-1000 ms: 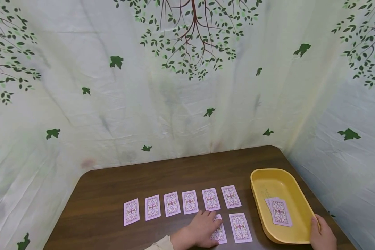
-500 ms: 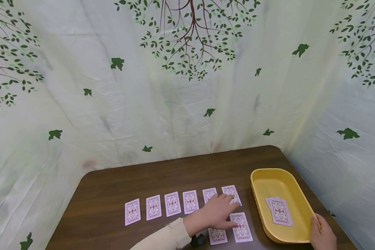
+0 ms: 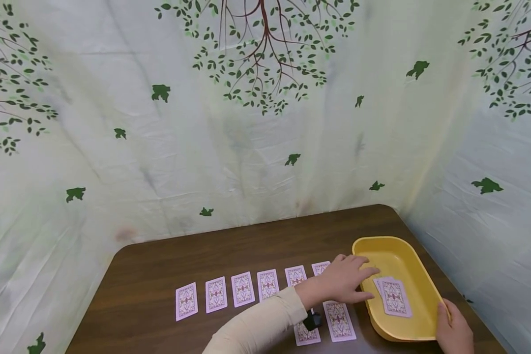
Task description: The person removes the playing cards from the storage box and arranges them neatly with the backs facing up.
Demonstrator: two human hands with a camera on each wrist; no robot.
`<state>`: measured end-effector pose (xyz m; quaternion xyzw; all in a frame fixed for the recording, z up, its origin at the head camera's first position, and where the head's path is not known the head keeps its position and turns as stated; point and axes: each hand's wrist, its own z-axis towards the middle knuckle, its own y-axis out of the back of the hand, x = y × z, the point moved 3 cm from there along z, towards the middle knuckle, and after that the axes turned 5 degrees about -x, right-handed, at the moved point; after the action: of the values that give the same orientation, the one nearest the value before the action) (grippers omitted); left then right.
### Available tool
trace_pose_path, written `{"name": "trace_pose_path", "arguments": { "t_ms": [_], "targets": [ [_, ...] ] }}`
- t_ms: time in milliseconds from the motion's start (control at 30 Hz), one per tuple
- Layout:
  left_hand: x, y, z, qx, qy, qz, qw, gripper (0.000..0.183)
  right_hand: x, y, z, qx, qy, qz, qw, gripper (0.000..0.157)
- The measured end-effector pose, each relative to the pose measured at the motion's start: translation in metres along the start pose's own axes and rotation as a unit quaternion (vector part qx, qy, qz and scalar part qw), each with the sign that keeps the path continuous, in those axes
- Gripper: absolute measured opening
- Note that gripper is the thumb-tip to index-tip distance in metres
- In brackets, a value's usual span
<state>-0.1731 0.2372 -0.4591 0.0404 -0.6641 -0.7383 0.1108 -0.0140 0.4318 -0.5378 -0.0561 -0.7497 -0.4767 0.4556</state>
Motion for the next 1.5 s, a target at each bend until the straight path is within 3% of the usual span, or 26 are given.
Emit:
{"name": "trace_pose_path", "arguments": {
  "t_ms": [267, 567, 767, 1067, 1500],
  "targets": [
    [-0.021, -0.016, 0.044, 0.089, 0.005, 0.041, 0.9952, 0.062, 0.002, -0.004, 0.000, -0.001, -0.009, 0.014, 1.000, 0.060],
    [-0.036, -0.050, 0.064, 0.176, 0.045, 0.057, 0.9816, 0.059, 0.008, -0.005, -0.001, -0.002, 0.024, 0.021, 0.999, 0.055],
    [-0.037, -0.062, 0.070, 0.177, 0.048, 0.056, 0.9814, 0.063, 0.011, -0.003, -0.001, 0.001, 0.036, 0.026, 0.999, 0.054],
    [-0.041, -0.069, 0.079, 0.171, 0.078, 0.040, 0.9814, 0.066, 0.009, -0.001, 0.000, -0.006, 0.027, 0.030, 0.999, 0.053],
    [-0.047, -0.071, 0.082, 0.166, 0.071, 0.024, 0.9834, 0.066, 0.000, 0.001, 0.000, -0.004, 0.021, 0.027, 0.999, 0.056]
  ]
}}
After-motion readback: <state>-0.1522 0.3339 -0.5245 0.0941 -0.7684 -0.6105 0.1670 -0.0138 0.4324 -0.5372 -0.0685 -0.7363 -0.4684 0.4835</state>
